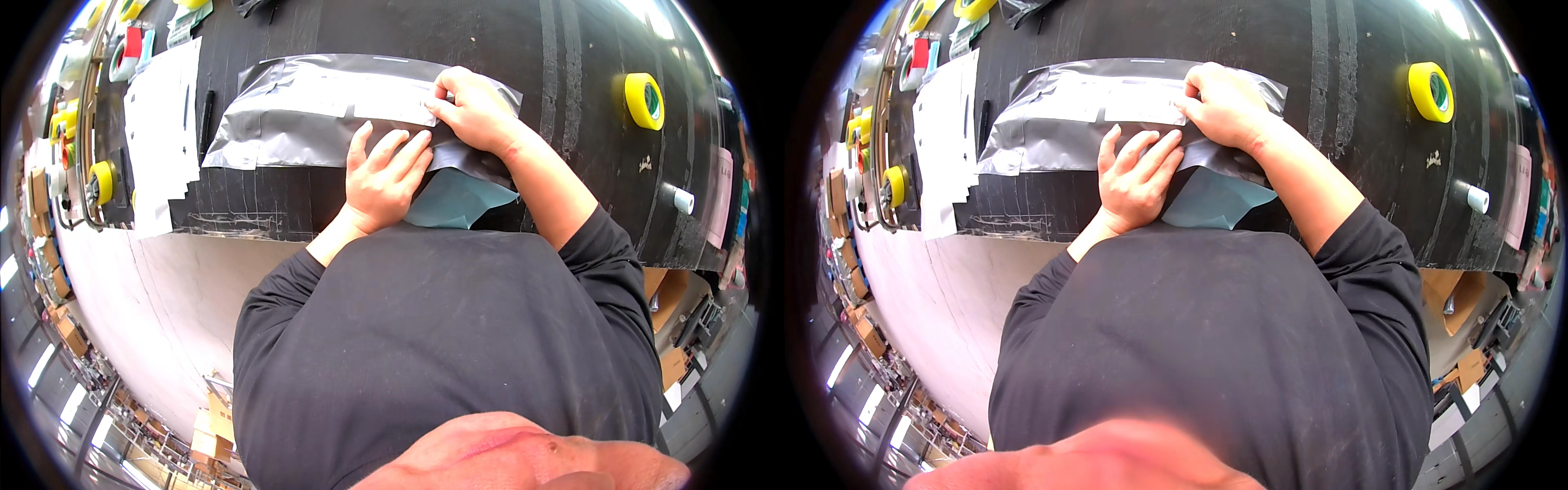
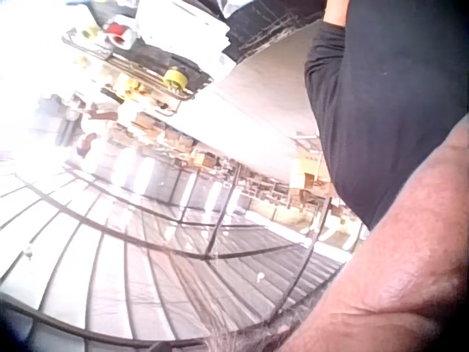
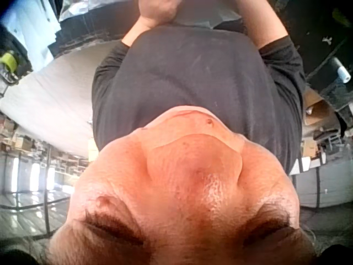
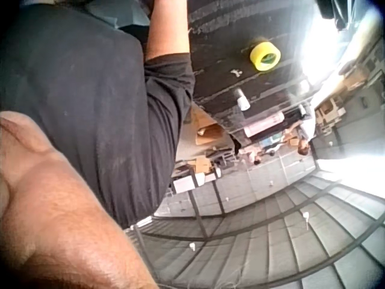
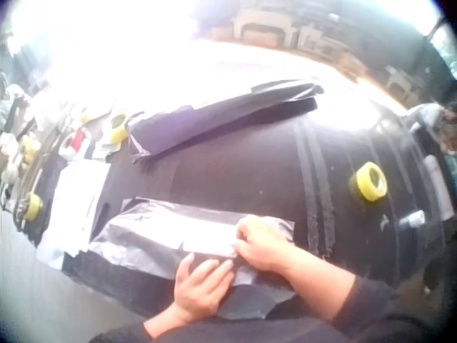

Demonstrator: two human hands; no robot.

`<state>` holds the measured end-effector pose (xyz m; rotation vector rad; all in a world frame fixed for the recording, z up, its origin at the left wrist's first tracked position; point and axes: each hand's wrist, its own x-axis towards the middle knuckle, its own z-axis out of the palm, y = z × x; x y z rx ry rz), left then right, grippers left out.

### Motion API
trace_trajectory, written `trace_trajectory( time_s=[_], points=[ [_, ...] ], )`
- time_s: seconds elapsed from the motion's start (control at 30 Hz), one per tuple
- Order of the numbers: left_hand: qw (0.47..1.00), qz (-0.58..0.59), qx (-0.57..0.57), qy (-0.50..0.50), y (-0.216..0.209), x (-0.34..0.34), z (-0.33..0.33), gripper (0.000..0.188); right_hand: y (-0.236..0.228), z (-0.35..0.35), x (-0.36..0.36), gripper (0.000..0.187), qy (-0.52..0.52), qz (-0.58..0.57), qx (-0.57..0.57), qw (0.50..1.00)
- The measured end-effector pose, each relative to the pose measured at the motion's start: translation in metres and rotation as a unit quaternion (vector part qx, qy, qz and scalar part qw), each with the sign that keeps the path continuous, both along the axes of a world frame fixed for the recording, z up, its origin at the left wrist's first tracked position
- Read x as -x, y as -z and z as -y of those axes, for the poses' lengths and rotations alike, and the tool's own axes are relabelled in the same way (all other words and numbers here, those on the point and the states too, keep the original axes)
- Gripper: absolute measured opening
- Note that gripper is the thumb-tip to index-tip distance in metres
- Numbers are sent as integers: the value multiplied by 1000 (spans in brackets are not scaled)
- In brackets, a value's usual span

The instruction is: The person retrieves a black plastic shipping bag and places a rolled item inside it. They fold the bag closed, affix a shipping label, and use a marker to write on the package.

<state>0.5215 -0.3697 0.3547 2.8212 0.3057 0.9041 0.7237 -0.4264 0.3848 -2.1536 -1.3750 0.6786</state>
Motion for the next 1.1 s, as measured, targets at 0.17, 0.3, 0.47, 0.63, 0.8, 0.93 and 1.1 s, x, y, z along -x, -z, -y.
trace_trajectory(
  time_s=[0.17,0.3,0.47,0.63,0.8,0.93,1.1],
  points=[
    [1000,-6,2,2,-2,0,1,18,-5,-1,-1,25,1,-12,17,1000],
    [1000,1,2,6,-4,-1,1,19,-4,-2,-2,25,2,-17,19,1000],
    [1000,8,11,4,-7,-9,1,26,-6,-2,-2,24,7,-32,15,999],
    [1000,-8,2,13,-5,-10,-2,29,-3,0,-1,25,6,-26,2,1000],
    [999,-9,5,34,1,-2,-7,27,-2,0,-1,30,14,-23,0,1000],
    [999,-11,4,31,2,-1,-7,24,0,2,3,36,-3,24,-9,1000],
    [999,-24,5,32,3,2,-6,23,8,9,13,38,-17,112,-49,992]
  ],
)
